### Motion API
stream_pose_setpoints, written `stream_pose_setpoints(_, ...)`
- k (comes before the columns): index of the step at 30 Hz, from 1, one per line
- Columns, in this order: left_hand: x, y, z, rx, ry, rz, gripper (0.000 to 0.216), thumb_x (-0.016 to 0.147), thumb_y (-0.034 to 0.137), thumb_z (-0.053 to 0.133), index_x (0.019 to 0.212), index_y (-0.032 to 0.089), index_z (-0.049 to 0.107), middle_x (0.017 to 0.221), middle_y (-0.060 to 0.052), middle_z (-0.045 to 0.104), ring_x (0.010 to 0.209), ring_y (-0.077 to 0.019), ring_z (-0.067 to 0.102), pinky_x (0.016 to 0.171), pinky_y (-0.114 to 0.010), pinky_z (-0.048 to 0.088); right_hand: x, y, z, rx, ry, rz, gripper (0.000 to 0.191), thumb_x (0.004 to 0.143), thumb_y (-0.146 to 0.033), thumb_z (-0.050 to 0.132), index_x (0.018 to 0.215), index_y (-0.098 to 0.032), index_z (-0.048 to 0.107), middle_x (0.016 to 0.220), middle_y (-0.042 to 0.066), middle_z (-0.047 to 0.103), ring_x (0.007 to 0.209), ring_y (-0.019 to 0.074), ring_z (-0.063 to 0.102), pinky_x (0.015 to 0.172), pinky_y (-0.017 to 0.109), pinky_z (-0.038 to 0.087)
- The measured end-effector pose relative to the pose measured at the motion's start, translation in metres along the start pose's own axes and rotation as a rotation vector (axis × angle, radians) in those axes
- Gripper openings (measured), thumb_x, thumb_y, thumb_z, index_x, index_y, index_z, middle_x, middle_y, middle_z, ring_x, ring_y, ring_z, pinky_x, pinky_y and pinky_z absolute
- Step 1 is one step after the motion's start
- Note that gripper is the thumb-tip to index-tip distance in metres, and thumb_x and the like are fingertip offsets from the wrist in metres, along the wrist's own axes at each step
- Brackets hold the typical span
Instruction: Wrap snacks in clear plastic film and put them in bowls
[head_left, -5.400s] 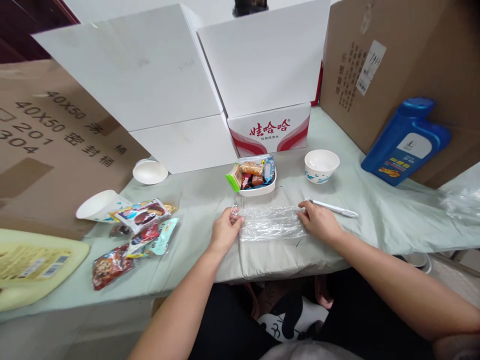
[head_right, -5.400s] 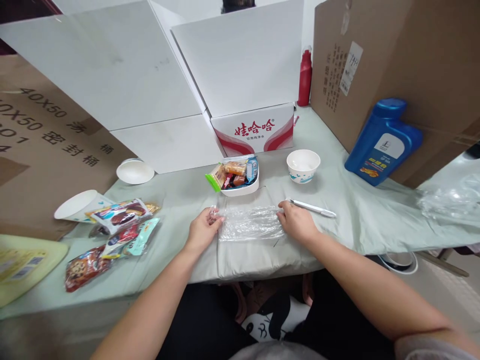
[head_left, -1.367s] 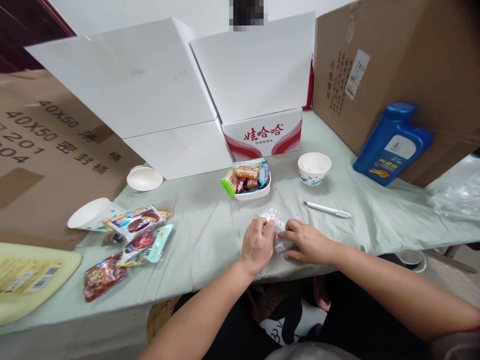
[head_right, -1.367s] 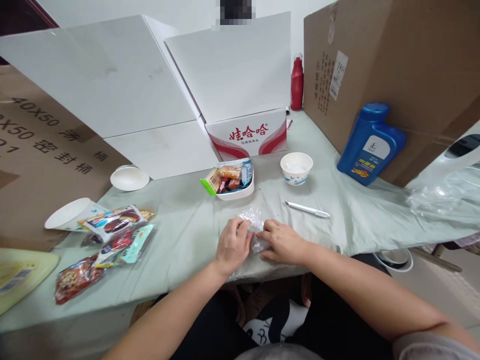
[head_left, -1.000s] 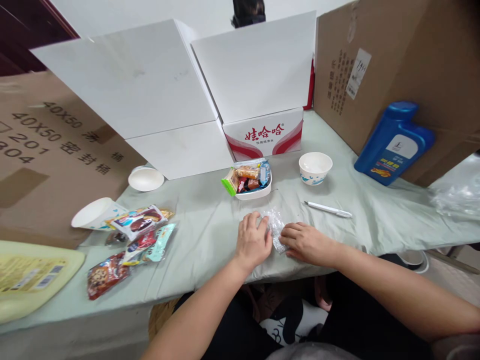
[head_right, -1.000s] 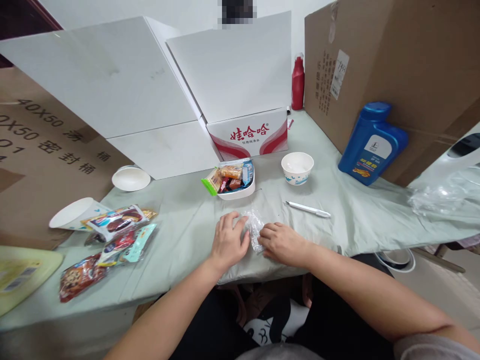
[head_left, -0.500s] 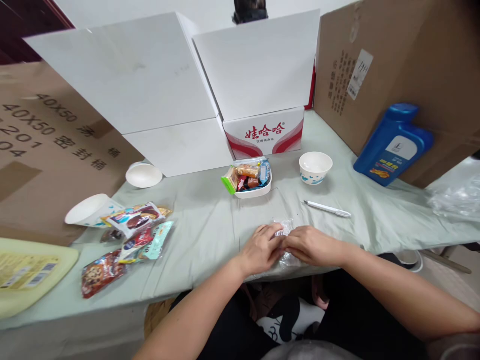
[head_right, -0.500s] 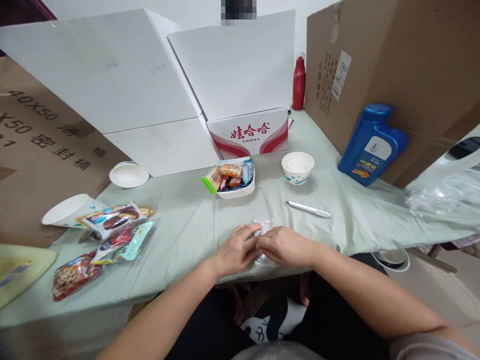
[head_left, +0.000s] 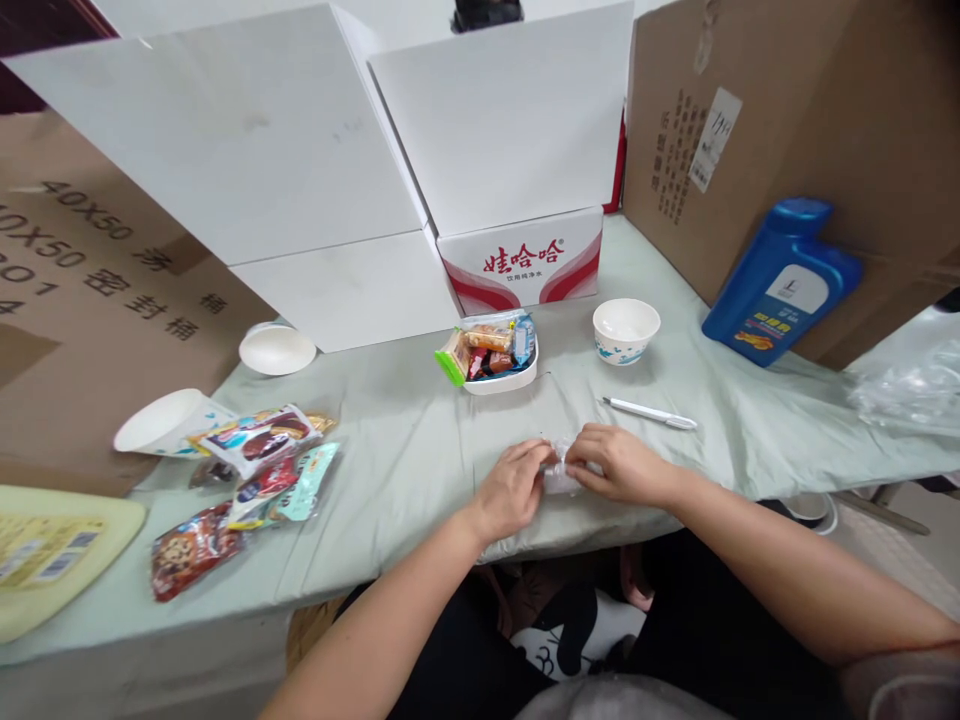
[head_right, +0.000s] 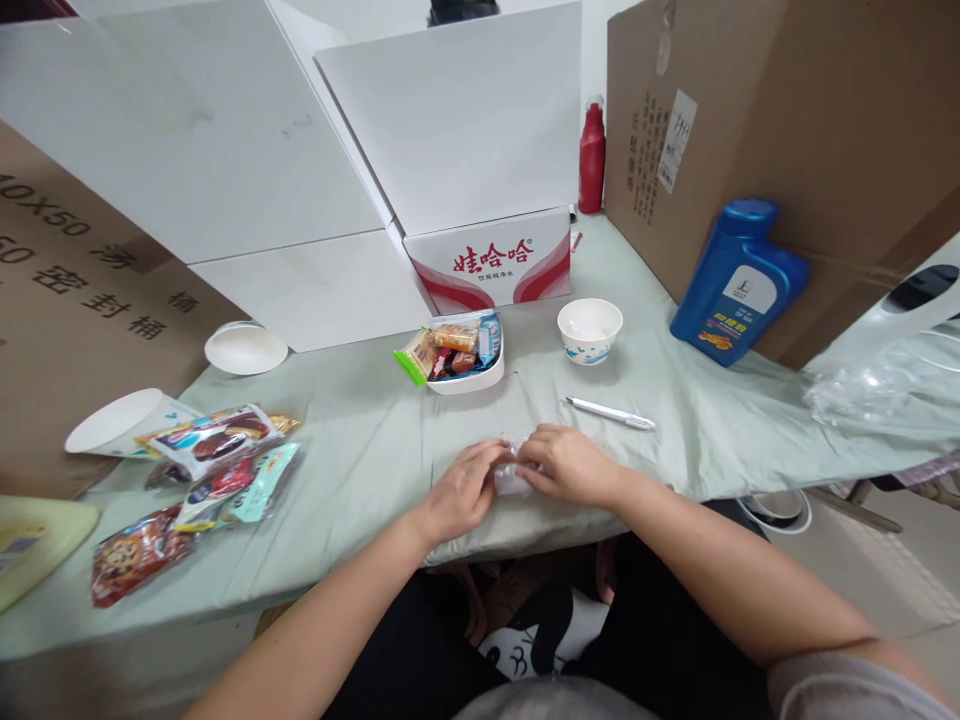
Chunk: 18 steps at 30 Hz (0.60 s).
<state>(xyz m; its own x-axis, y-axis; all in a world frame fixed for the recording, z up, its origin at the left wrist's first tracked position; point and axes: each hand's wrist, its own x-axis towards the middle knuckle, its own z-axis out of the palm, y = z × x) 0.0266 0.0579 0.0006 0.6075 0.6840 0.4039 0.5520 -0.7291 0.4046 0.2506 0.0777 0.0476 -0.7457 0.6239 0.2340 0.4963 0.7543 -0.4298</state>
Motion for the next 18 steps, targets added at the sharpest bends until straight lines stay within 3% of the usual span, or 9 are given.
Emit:
stream_pose_setpoints(3, -0.001, -0.004, 0.000, -0.023, 0.050, -0.040, 0.065, 0.080, 0.001, 0.039, 0.143, 0.015, 0.027, 0.115, -0.013, 0.063, 0.109, -0.0216, 0.060, 0.096, -0.043, 0.050, 0.010, 0.012, 0.010, -0.144, 0.094, 0.219, 0.020, 0.094, -0.026, 0.050, 0.090, -0.015, 0.065, 0.082, 0.009, 0.066, 0.083, 0.0211, 0.057, 0.075, 0.031, 0.042)
stream_pose_setpoints(5, 0.000, -0.004, 0.000, -0.038, 0.043, -0.033, 0.067, 0.080, 0.000, 0.039, 0.144, 0.015, 0.025, 0.114, -0.011, 0.063, 0.108, -0.0203, 0.059, 0.097, -0.042, 0.049, 0.015, 0.018, 0.018, -0.210, 0.080, 0.272, 0.021, 0.094, -0.027, 0.049, 0.088, -0.015, 0.065, 0.083, 0.010, 0.067, 0.084, 0.0220, 0.058, 0.076, 0.032, 0.042)
stream_pose_setpoints(8, 0.004, 0.000, -0.001, 0.000, -0.015, 0.008, 0.056, 0.078, 0.000, 0.042, 0.131, 0.017, 0.046, 0.115, -0.010, 0.060, 0.111, -0.0217, 0.055, 0.099, -0.043, 0.048, 0.017, 0.023, 0.023, -0.250, 0.062, 0.296, 0.021, 0.093, -0.029, 0.051, 0.087, -0.015, 0.065, 0.082, 0.010, 0.066, 0.084, 0.0230, 0.057, 0.077, 0.034, 0.043)
stream_pose_setpoints(10, 0.007, 0.004, -0.002, 0.061, -0.049, -0.005, 0.047, 0.076, 0.001, 0.045, 0.118, 0.018, 0.059, 0.113, -0.011, 0.057, 0.113, -0.0240, 0.051, 0.098, -0.044, 0.048, 0.014, 0.023, 0.022, -0.267, 0.138, 0.297, 0.019, 0.091, -0.029, 0.054, 0.092, -0.014, 0.065, 0.087, 0.011, 0.065, 0.087, 0.0244, 0.057, 0.080, 0.037, 0.044)
stream_pose_setpoints(13, 0.010, 0.008, -0.003, 0.118, -0.046, -0.058, 0.042, 0.074, 0.002, 0.049, 0.109, 0.018, 0.066, 0.110, -0.012, 0.054, 0.110, -0.0253, 0.050, 0.096, -0.044, 0.049, 0.008, 0.020, 0.019, -0.204, 0.213, 0.118, 0.021, 0.091, -0.023, 0.052, 0.106, -0.015, 0.064, 0.103, 0.013, 0.064, 0.099, 0.0251, 0.056, 0.088, 0.040, 0.046)
stream_pose_setpoints(16, 0.009, 0.007, -0.005, 0.098, -0.003, -0.060, 0.035, 0.073, 0.003, 0.049, 0.098, 0.019, 0.068, 0.105, -0.010, 0.057, 0.105, -0.0236, 0.052, 0.093, -0.042, 0.050, 0.002, 0.016, 0.022, -0.103, 0.068, -0.097, 0.032, 0.089, -0.020, 0.054, 0.120, -0.015, 0.061, 0.122, 0.014, 0.063, 0.113, 0.0248, 0.056, 0.097, 0.042, 0.046)
stream_pose_setpoints(18, 0.007, 0.005, -0.007, 0.090, 0.102, -0.087, 0.030, 0.073, 0.001, 0.046, 0.086, 0.018, 0.067, 0.094, -0.008, 0.060, 0.098, -0.0215, 0.055, 0.089, -0.040, 0.052, 0.000, 0.015, 0.026, -0.100, -0.004, -0.102, 0.038, 0.088, -0.019, 0.055, 0.126, -0.014, 0.058, 0.130, 0.014, 0.059, 0.121, 0.0256, 0.054, 0.102, 0.044, 0.044)
